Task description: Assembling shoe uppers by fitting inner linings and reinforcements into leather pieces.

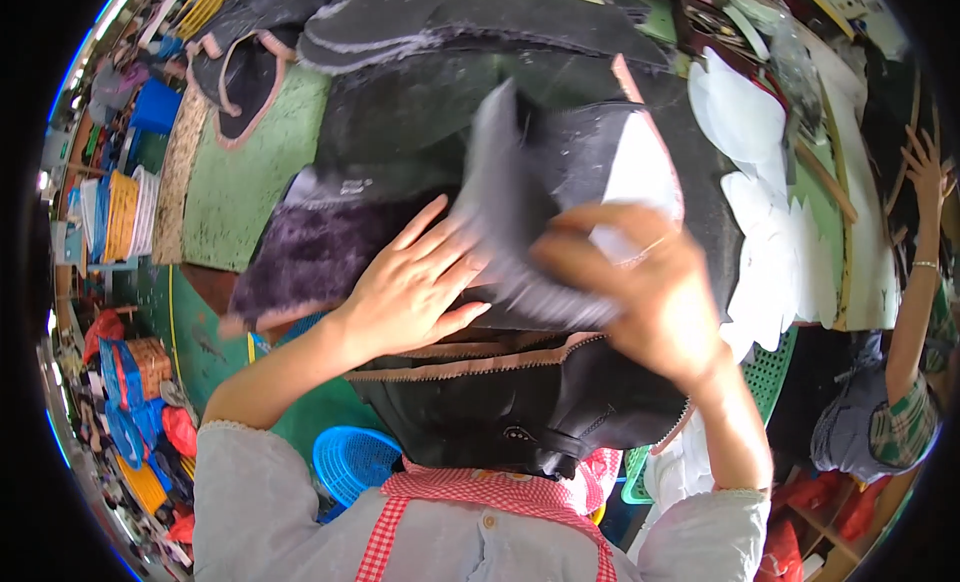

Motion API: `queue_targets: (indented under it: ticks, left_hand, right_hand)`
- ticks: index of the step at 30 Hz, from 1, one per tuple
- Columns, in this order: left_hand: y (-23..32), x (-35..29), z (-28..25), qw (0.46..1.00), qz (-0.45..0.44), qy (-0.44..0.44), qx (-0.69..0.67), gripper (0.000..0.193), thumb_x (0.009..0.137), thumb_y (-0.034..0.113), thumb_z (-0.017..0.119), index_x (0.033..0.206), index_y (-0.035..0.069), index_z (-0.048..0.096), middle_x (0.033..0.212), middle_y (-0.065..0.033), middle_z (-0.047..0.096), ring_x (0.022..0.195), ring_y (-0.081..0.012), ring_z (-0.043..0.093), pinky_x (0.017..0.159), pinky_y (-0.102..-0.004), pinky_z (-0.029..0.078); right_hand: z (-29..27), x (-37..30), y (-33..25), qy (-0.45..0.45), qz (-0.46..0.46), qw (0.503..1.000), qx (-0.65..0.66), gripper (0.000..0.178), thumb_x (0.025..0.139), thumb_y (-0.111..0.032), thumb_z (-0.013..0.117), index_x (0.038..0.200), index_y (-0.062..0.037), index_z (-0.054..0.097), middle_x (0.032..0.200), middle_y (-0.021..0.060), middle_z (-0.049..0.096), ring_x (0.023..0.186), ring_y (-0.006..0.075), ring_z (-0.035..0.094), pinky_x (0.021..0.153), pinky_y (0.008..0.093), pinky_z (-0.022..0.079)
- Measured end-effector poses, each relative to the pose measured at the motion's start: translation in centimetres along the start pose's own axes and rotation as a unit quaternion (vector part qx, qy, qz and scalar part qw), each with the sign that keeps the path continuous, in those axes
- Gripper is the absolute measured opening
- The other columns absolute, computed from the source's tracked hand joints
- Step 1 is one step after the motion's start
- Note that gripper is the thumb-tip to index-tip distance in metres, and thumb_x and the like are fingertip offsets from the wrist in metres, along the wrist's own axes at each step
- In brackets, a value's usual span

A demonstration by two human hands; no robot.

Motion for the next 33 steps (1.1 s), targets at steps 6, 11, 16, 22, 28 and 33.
queue_targets:
  ticks: [6, 11, 16, 22, 28, 33]
  left_hand:
    - [0.5, 1.1, -0.1, 0.999, -0.015, 0.024, 0.027, 0.064, 0.073, 0.014, 0.067, 0.136, 0.013, 0.057, 0.139, -0.0132, 0.051, 0.133, -0.0317, 0.045, 0.112, -0.0515, 0.033]
    - [1.0, 1.7, -0.1, 0.999, -0.027, 0.014, 0.038, 0.066, 0.069, 0.014, 0.064, 0.135, 0.021, 0.060, 0.142, -0.0120, 0.048, 0.132, -0.0335, 0.044, 0.109, -0.0546, 0.031]
    - [1.4, 2.3, -0.2, 0.999, -0.032, 0.001, 0.034, 0.064, 0.067, 0.012, 0.064, 0.131, 0.020, 0.063, 0.141, -0.0133, 0.048, 0.133, -0.0358, 0.042, 0.108, -0.0564, 0.031]
    - [2.1, 4.4, 0.0, 1.000, 0.014, -0.022, -0.010, 0.052, 0.061, 0.002, 0.062, 0.113, 0.000, 0.060, 0.148, -0.0180, 0.044, 0.140, -0.0393, 0.037, 0.113, -0.0524, 0.031]
    - [-2.2, 7.0, -1.6, 0.956, -0.020, -0.067, -0.287, 0.046, 0.070, -0.005, 0.051, 0.113, 0.007, 0.062, 0.134, -0.0119, 0.060, 0.125, -0.0315, 0.054, 0.099, -0.0419, 0.045]
    - [-8.1, 9.6, -2.3, 0.951, -0.177, 0.091, -0.236, 0.079, 0.076, 0.008, 0.080, 0.146, 0.009, 0.043, 0.139, -0.0182, 0.051, 0.124, -0.0269, 0.051, 0.105, -0.0397, 0.042]
  right_hand:
    - [0.0, -1.3, 5.0, 0.030, 0.205, 0.971, 0.122, 0.046, 0.074, -0.004, 0.077, 0.117, -0.0012, 0.062, 0.108, 0.0154, 0.069, 0.099, 0.0281, 0.070, 0.088, 0.0350, 0.054]
    - [-0.1, -2.0, 11.1, 0.021, 0.325, 0.941, 0.093, 0.029, 0.088, -0.021, 0.073, 0.101, 0.0027, 0.062, 0.067, 0.0173, 0.058, 0.058, 0.0292, 0.054, 0.060, 0.0381, 0.045]
    - [0.6, -0.9, 11.4, 0.052, 0.269, 0.959, 0.067, 0.026, 0.088, -0.017, 0.073, 0.098, 0.0030, 0.059, 0.066, 0.0130, 0.044, 0.062, 0.0158, 0.034, 0.056, 0.0318, 0.039]
    - [0.2, -2.2, 11.4, 0.059, 0.303, 0.948, 0.083, 0.027, 0.084, -0.017, 0.076, 0.091, 0.0020, 0.057, 0.066, 0.0126, 0.048, 0.060, 0.0188, 0.040, 0.059, 0.0331, 0.041]
    - [2.2, -3.3, 10.3, 0.153, 0.161, 0.972, -0.084, 0.031, 0.074, 0.000, 0.075, 0.096, -0.0052, 0.054, 0.085, 0.0078, 0.056, 0.073, 0.0264, 0.057, 0.067, 0.0354, 0.049]
    - [0.5, -2.5, 8.6, 0.170, 0.288, 0.939, 0.076, 0.063, 0.072, -0.005, 0.079, 0.128, -0.0075, 0.050, 0.106, 0.0128, 0.057, 0.080, 0.0269, 0.060, 0.073, 0.0383, 0.052]
Point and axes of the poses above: each hand's wrist, its own x-axis towards the middle knuckle, its own z-axis out of the palm, y = z × x, the point moved 3 cm from there along x, towards the middle knuckle
